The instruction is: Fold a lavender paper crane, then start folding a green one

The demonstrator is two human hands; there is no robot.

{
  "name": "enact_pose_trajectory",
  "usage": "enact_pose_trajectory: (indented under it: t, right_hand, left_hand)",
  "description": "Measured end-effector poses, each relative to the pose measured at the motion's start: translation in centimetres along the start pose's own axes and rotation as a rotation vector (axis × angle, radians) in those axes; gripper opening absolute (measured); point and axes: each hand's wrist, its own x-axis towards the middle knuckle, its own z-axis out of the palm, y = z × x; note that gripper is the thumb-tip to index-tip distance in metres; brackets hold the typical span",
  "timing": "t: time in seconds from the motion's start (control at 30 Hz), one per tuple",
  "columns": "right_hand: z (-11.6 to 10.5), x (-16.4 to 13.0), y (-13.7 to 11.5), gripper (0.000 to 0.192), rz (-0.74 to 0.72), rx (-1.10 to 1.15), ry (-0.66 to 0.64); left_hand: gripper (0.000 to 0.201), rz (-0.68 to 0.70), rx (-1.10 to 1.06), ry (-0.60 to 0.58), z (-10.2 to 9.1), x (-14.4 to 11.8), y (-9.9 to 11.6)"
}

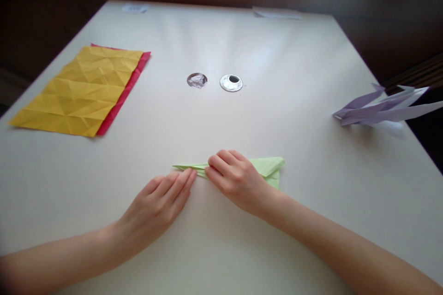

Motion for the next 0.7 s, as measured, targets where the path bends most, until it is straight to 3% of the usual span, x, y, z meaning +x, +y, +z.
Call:
enact_pose_trajectory:
  t: [0.7]
  right_hand:
    - [-0.08,-0.04,-0.08,0.015,0.011,-0.022,-0.025]
  left_hand:
    - [0.041,0.004,-0.024,-0.013,0.17,-0.02,-0.06]
